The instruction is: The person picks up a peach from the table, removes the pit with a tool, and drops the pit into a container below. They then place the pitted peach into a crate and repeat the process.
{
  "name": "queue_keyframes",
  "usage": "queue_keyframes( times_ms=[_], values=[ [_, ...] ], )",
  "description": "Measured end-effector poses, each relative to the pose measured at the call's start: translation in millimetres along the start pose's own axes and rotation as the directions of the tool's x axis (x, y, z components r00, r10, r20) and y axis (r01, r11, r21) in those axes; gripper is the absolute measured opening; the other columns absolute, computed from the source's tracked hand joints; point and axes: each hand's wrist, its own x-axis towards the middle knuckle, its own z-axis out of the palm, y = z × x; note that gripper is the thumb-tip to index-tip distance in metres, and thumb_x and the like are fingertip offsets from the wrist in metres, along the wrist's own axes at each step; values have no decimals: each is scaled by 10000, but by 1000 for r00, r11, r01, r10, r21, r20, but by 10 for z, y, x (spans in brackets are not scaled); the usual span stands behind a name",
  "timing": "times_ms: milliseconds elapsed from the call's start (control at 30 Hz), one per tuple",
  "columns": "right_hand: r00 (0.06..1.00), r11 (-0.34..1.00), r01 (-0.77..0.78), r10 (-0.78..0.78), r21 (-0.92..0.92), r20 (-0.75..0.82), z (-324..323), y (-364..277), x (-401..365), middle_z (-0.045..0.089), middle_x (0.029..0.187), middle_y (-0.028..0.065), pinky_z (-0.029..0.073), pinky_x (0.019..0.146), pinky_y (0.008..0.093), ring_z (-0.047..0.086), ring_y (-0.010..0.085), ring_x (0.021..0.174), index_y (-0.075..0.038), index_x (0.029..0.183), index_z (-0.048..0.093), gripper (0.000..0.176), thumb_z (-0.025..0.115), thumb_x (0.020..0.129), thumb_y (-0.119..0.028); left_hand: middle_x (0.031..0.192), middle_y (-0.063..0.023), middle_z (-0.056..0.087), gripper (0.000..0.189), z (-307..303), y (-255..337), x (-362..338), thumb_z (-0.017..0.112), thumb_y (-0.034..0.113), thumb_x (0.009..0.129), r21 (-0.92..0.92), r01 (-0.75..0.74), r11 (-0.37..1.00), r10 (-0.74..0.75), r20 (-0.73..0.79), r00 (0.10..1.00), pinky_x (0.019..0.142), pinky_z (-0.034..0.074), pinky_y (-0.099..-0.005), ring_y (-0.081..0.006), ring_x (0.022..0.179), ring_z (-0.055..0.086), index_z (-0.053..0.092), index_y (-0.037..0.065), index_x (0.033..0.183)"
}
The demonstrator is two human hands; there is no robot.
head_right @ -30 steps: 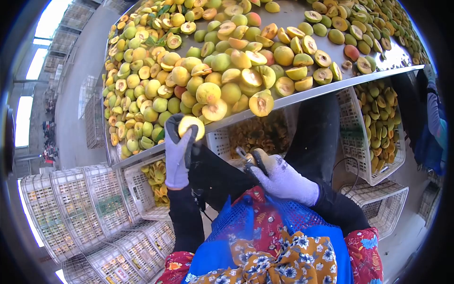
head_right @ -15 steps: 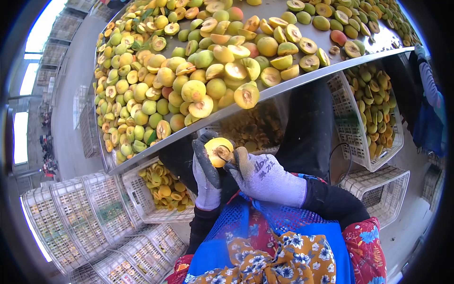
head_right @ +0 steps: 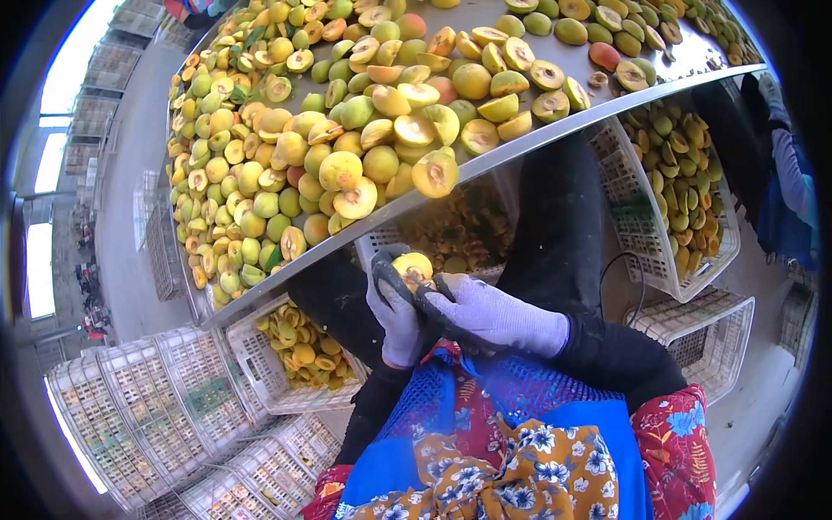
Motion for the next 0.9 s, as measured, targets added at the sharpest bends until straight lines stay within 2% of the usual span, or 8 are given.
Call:
queue_keyframes(
  times_ms=[67,167,400,500,600,667,733,900],
  values=[
    [899,799,324,-427,-507,-98,91,368,77,641,786,234,498,603,442,656,363,695,52,1054,540,382,489,1004,-323,937,-135,641,352,1,89,84,348,225,1057,121,83,989,-94,88,992,788,493,-344,-222,859,624,608,-13,1052],
    [949,883,179,-271,-435,-159,56,372,99,632,756,251,498,575,468,657,386,672,64,979,519,356,522,984,-292,911,-112,639,385,24,-96,108,312,229,1062,7,223,975,-222,146,964,793,492,-331,-199,843,614,610,-8,1005],
    [890,859,147,-331,-490,-314,214,258,45,612,671,221,493,531,469,638,383,587,42,999,476,311,574,948,-249,896,-86,628,377,93,-93,137,327,262,1069,-115,199,973,-191,75,979,801,497,-309,-177,832,605,609,12,1041],
    [790,806,167,-454,-567,-412,252,227,8,626,699,185,490,509,443,646,359,585,9,1027,469,308,607,930,-249,923,-85,628,366,133,31,157,364,287,1062,-451,365,815,-404,11,915,814,511,-300,-172,849,614,613,19,1073],
    [744,739,320,-584,-592,-326,50,114,-92,634,724,178,488,502,440,653,351,599,0,1049,468,311,610,931,-251,986,-99,631,346,-33,148,160,427,302,1037,-285,350,892,-334,105,937,831,528,-325,-186,899,630,589,16,1146],
    [840,810,230,-445,-539,-310,46,182,-97,637,727,185,497,528,461,655,374,638,-1,1055,464,291,608,931,-221,1058,-118,631,360,-111,244,159,483,290,1009,-267,341,901,-302,179,937,851,540,-369,-214,946,641,553,16,1232],
    [859,848,208,-396,-487,-324,93,277,-60,650,768,191,514,567,469,654,405,684,9,1055,464,246,604,923,-145,1127,-139,625,375,-97,140,206,507,248,986,-749,542,381,-457,357,815,880,540,-408,-250,978,642,522,25,1287],
    [896,863,167,-335,-477,-292,164,226,-87,644,773,219,516,593,483,650,427,719,28,1048,456,262,593,936,-164,1369,-214,520,395,-141,51,154,522,286,992,-782,612,118,-321,553,769,1038,453,-542,-378,1199,550,490,84,1330]
  ],
)
